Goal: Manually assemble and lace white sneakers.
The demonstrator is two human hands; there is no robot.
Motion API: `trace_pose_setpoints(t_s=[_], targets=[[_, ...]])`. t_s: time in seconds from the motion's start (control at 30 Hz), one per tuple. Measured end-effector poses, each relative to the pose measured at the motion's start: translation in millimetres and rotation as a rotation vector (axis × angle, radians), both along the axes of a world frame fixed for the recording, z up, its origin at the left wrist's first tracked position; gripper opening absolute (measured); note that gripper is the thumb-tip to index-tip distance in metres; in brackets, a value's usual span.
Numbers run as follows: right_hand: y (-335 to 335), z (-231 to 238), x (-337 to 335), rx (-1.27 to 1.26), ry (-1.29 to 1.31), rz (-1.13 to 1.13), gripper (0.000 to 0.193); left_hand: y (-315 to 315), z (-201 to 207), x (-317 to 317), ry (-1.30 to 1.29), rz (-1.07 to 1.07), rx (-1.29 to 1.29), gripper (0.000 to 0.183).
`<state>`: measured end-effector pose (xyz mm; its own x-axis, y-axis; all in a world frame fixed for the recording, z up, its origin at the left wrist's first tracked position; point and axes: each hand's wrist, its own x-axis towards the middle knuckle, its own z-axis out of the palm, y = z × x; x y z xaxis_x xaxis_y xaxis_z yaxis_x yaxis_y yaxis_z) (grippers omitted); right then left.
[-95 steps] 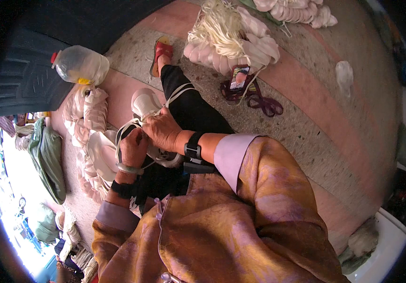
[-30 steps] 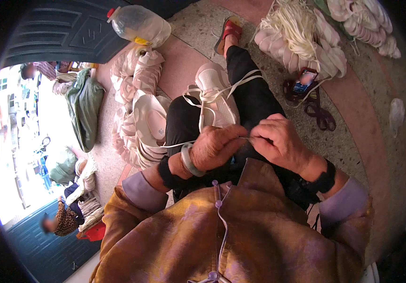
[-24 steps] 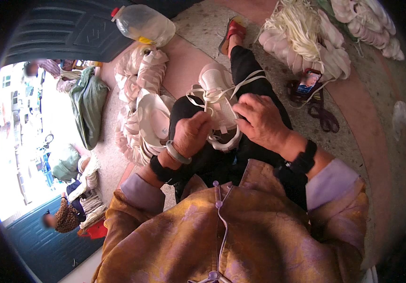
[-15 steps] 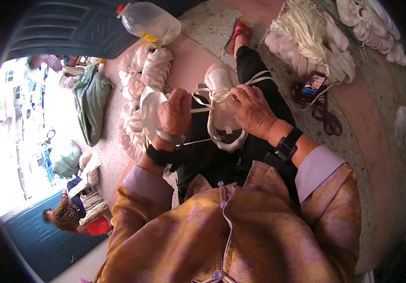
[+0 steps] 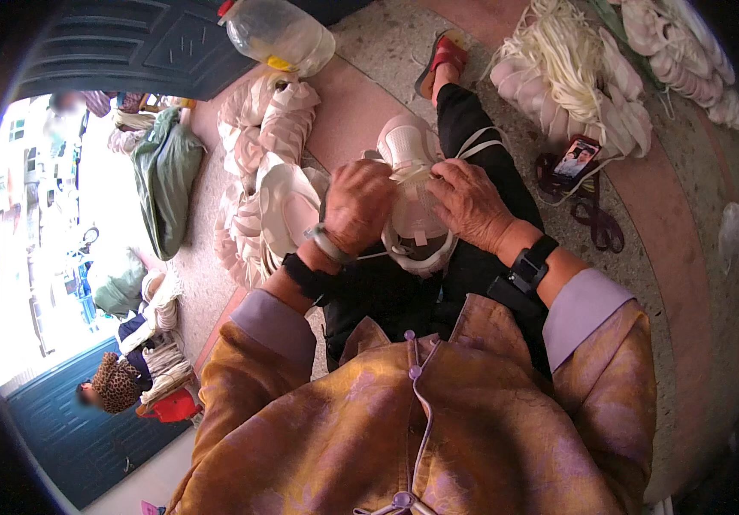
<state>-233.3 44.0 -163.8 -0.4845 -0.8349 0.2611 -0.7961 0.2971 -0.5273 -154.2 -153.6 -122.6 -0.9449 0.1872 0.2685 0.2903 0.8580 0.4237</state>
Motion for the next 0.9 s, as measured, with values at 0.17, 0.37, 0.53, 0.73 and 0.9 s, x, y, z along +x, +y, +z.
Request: trace_pose_setpoints(t_s=[0.17,0.37,0.53,0.73,0.9], targets=[[-0.9,-0.4,-0.9,0.008,-0.047,-0.013,0.031,15.3,-1.4,-3.6,-0.138,-0.026,-0.257,0.017],[-1.3,-7.6,-6.4,0.009,0.021,0.017,0.031,9.6,-4.2,-3.4,-0.285,-0.036,-0.251,0.015],[-5.3,-12.0,-1.9,-0.009,-0.070,0.038,0.034,-0.2,-12.2,1.6,-0.400,-0.019,-0.196,0.011],[-7.6,-14.0,-4.4,-0.003,-0.156,0.019,0.033,-9.9,-34.1,6.9,-0.378,0.034,0.302,0.007],[-12.7,-15.8,-2.5,-0.098,-0.268,-0.065,0.025,-1.5,-27.0,7.0,-0.380,0.099,0.193,0.008]])
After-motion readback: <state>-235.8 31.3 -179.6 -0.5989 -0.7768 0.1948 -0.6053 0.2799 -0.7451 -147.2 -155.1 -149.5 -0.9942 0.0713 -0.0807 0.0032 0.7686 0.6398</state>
